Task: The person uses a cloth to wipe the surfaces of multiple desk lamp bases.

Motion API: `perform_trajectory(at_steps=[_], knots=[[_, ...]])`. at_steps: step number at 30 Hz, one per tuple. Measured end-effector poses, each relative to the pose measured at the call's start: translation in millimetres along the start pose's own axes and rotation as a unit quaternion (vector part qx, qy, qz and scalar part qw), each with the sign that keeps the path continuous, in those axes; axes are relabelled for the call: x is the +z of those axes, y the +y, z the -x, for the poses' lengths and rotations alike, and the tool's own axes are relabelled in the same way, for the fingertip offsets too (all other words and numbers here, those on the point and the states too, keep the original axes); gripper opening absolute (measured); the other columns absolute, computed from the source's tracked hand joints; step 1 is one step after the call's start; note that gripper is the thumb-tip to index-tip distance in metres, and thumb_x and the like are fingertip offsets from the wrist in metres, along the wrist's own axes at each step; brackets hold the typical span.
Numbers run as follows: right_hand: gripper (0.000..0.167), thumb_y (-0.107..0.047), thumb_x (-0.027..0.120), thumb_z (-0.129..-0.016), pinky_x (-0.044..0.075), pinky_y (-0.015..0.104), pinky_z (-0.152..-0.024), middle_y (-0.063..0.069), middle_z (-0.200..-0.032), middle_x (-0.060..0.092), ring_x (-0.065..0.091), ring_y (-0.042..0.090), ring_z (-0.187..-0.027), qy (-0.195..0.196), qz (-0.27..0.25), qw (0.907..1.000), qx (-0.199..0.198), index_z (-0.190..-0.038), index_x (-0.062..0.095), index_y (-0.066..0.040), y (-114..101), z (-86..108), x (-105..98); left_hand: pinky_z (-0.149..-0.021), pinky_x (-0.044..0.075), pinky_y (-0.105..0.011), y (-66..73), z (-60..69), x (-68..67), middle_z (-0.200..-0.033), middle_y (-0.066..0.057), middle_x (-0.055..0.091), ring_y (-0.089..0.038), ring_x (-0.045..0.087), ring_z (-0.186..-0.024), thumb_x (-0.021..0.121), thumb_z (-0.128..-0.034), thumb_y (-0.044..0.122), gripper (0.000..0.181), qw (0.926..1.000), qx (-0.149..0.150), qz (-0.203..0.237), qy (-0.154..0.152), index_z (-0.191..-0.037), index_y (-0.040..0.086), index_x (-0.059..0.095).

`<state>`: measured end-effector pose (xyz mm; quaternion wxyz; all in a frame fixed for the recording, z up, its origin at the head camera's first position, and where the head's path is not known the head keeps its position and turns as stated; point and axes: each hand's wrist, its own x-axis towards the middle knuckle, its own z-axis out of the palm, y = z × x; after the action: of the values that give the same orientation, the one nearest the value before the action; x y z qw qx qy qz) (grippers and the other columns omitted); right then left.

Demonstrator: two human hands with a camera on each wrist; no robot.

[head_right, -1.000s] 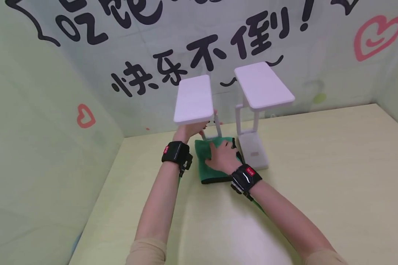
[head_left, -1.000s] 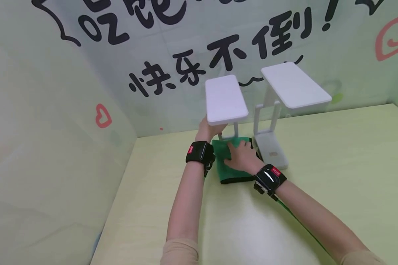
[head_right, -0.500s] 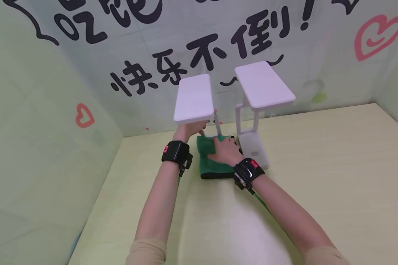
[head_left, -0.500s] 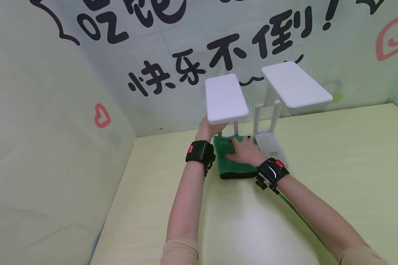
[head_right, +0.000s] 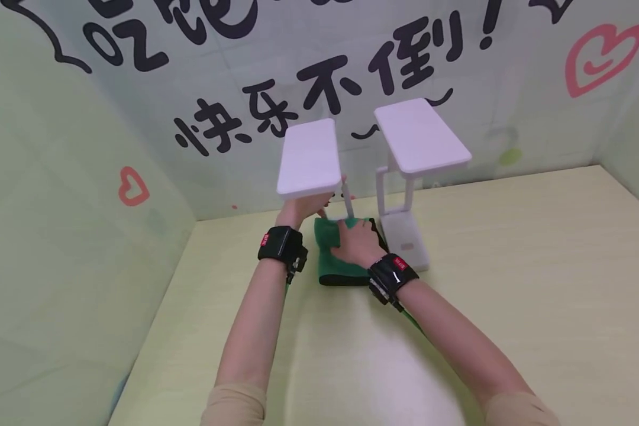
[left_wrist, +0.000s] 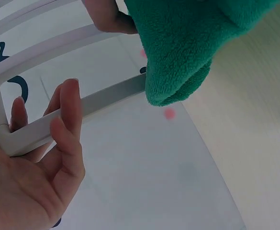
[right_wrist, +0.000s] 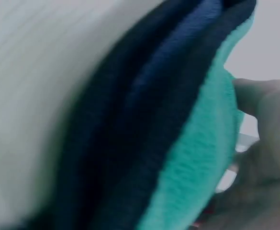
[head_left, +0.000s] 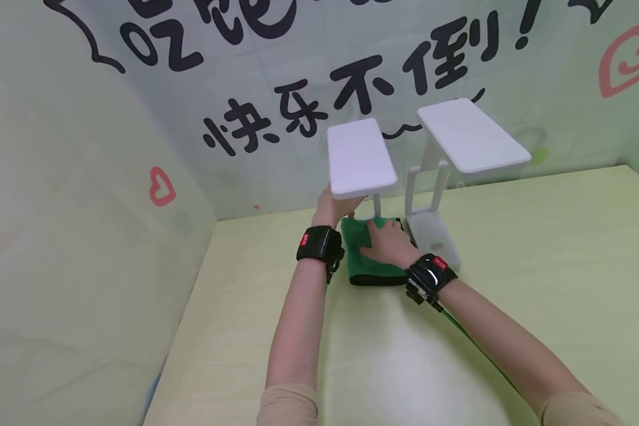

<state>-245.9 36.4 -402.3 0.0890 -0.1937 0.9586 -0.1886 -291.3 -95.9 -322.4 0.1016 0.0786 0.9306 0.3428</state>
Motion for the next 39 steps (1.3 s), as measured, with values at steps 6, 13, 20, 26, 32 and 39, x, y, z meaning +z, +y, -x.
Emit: perform_trajectory(at_steps=[6,13,20,26,32,39], knots=[[0.064,-0.03,0.06,-0.09,0.032,0.025,-0.042,-0.001,-0.052,0.04,0.044,0.015,-0.048,-0.017,0.054,0.998,-0.026,-0.141,0.04,0.003,-10,19.4,4,-0.061,0.039,-0.025,-2.2,-0.4,2.1,-0.109,-0.009,0.056,-0.017,0.05,-0.069,0.047,-0.0994,0.032,0.033,0.9997,0.014,0.015,0.008,-0.123,0.009,0.048],[0.054,-0.039,0.061,-0.091,0.052,0.035,-0.057,0.026,-0.084,0.061,0.057,0.031,-0.072,0.08,0.24,0.9657,-0.06,-0.133,0.055,-0.005,-23,15.8,14,-0.059,0.041,-0.026,-1.3,1.1,3.0,-0.114,-0.01,0.059,-0.017,0.053,-0.065,0.05,-0.0981,0.035,0.037,0.999,-0.002,0.033,0.03,-0.127,0.012,0.048],[0.054,-0.041,0.062,-0.089,0.054,0.038,-0.066,0.031,-0.105,0.061,0.058,0.038,-0.091,0.056,0.271,0.9581,-0.075,-0.133,0.056,-0.009,-29,13.7,14,-0.061,0.041,-0.026,-1.4,1.7,5.0,-0.098,-0.011,0.06,-0.029,0.062,-0.073,0.05,-0.0979,0.037,0.039,0.9994,-0.009,0.022,0.026,-0.127,0.011,0.048],[0.055,-0.046,0.061,-0.088,0.053,0.035,-0.066,0.022,-0.085,0.066,0.063,0.031,-0.085,0.03,0.319,0.9425,-0.095,-0.13,0.058,-0.01,-40,13.0,10,-0.066,0.043,-0.028,-2.4,3.9,2.7,-0.1,-0.011,0.059,-0.025,0.062,-0.074,0.052,-0.0969,0.039,0.04,0.9988,-0.019,0.024,0.037,-0.126,0.012,0.048],[0.049,-0.043,0.063,-0.088,0.054,0.033,-0.067,0.02,-0.087,0.068,0.063,0.031,-0.089,0.14,0.334,0.9257,-0.108,-0.126,0.063,-0.013,-30,5.3,22,-0.061,0.04,-0.026,-2.7,2.4,1.5,-0.099,-0.01,0.059,-0.027,0.063,-0.076,0.05,-0.0979,0.037,0.038,0.9995,-0.012,0.019,0.023,-0.124,0.01,0.049],[0.05,-0.042,0.066,-0.084,0.054,0.038,-0.068,0.026,-0.093,0.066,0.063,0.033,-0.083,0.119,0.313,0.9348,-0.119,-0.121,0.065,-0.009,-37,8.1,31,-0.078,0.047,-0.032,-1.5,2.1,0.9,-0.108,-0.013,0.06,-0.03,0.066,-0.089,0.05,-0.097,0.04,0.044,0.9991,-0.031,0.027,0.015,-0.131,0.012,0.045]])
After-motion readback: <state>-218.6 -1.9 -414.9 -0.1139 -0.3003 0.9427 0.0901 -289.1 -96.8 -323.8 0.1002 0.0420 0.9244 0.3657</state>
